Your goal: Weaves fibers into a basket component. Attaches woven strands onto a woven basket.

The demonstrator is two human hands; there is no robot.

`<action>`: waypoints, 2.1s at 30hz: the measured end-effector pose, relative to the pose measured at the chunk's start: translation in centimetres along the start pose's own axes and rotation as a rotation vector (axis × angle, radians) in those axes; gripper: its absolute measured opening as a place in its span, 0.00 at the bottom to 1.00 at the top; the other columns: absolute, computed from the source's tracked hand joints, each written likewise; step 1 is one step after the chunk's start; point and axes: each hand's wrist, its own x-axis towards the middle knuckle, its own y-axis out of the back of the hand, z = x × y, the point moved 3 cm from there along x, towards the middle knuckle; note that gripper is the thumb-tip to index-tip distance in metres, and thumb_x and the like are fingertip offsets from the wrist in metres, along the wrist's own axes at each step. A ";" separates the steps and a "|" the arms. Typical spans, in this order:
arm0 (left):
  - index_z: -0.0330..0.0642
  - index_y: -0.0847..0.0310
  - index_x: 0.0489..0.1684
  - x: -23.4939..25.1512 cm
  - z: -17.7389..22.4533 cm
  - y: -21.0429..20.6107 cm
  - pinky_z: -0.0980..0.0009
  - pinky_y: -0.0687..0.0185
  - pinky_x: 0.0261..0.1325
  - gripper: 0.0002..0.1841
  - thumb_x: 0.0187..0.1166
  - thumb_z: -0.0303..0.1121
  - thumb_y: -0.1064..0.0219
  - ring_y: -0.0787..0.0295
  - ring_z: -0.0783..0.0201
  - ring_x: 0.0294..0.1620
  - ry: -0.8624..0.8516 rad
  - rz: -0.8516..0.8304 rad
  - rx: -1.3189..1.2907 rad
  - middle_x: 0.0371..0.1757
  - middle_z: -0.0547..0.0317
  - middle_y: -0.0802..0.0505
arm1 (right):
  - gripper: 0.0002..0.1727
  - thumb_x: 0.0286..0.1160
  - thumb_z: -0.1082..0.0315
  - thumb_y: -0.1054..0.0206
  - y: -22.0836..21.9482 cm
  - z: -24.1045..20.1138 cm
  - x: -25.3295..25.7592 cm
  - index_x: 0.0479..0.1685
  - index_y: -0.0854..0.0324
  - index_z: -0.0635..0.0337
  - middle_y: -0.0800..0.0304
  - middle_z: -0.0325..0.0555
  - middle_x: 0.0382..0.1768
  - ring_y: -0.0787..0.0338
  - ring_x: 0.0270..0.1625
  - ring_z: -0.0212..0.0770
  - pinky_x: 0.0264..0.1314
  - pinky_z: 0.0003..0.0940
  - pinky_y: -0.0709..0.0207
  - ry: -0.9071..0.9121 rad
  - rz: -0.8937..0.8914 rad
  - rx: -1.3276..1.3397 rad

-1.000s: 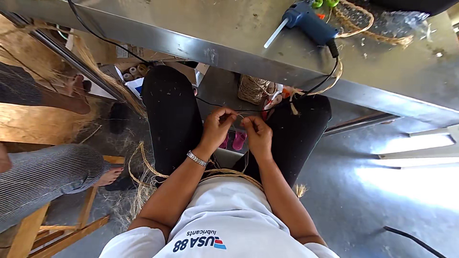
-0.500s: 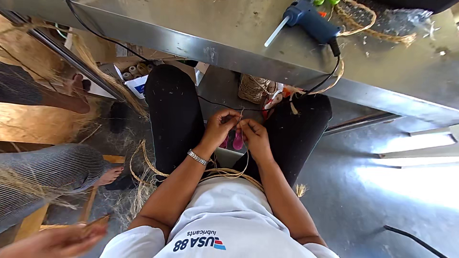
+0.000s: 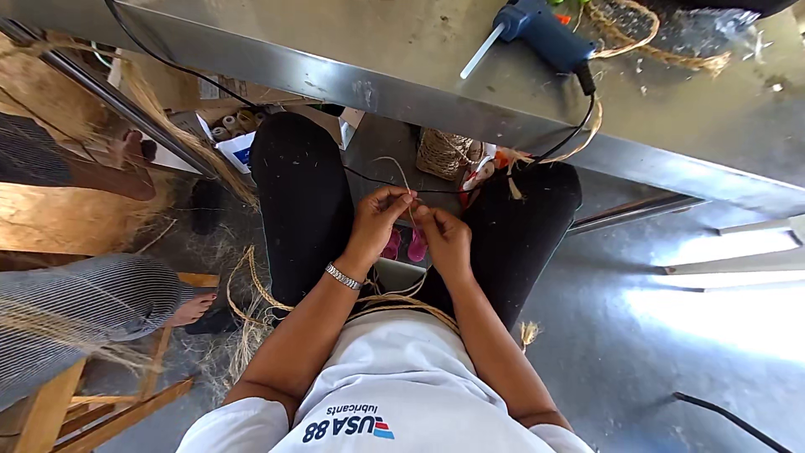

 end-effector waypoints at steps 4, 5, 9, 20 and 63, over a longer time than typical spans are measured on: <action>0.37 0.15 0.51 -0.1 -0.1 -0.1 0.71 0.14 0.54 0.07 0.86 0.27 0.38 0.11 0.71 0.44 0.006 -0.019 0.041 0.46 0.60 0.08 | 0.20 0.79 0.64 0.27 0.0 -0.2 0.0 0.66 0.23 0.58 0.12 0.47 0.38 0.19 0.21 0.35 0.22 0.32 0.20 0.048 0.051 -0.044; 0.37 0.15 0.51 -0.2 -0.1 -0.2 0.72 0.14 0.53 0.07 0.86 0.27 0.38 0.11 0.71 0.43 0.018 -0.036 0.036 0.45 0.60 0.08 | 0.21 0.76 0.66 0.25 -0.1 -0.2 0.0 0.66 0.23 0.57 0.10 0.47 0.38 0.18 0.21 0.35 0.22 0.31 0.20 0.043 0.049 -0.035; 0.37 0.14 0.51 -0.2 -0.1 -0.2 0.72 0.15 0.51 0.07 0.86 0.27 0.38 0.12 0.70 0.42 0.028 -0.089 0.032 0.44 0.59 0.08 | 0.14 0.76 0.68 0.25 -0.2 0.1 -0.1 0.56 0.19 0.59 0.10 0.45 0.40 0.15 0.26 0.33 0.26 0.28 0.17 0.086 0.094 -0.061; 0.39 0.12 0.56 -0.5 0.1 0.0 0.73 0.16 0.45 0.10 0.85 0.29 0.34 0.13 0.71 0.38 -0.033 -0.056 0.323 0.45 0.58 0.07 | 0.08 0.77 0.65 0.24 0.6 -0.2 -0.2 0.47 0.09 0.59 0.09 0.42 0.38 0.14 0.29 0.28 0.31 0.22 0.17 0.135 0.186 -0.089; 0.41 0.17 0.47 -0.4 0.3 -0.3 0.74 0.20 0.49 0.05 0.84 0.26 0.39 0.17 0.72 0.43 0.063 -0.141 0.011 0.44 0.62 0.11 | 0.08 0.75 0.68 0.25 0.3 0.0 0.0 0.48 0.10 0.59 0.15 0.46 0.48 0.23 0.29 0.28 0.26 0.20 0.28 0.180 0.143 -0.110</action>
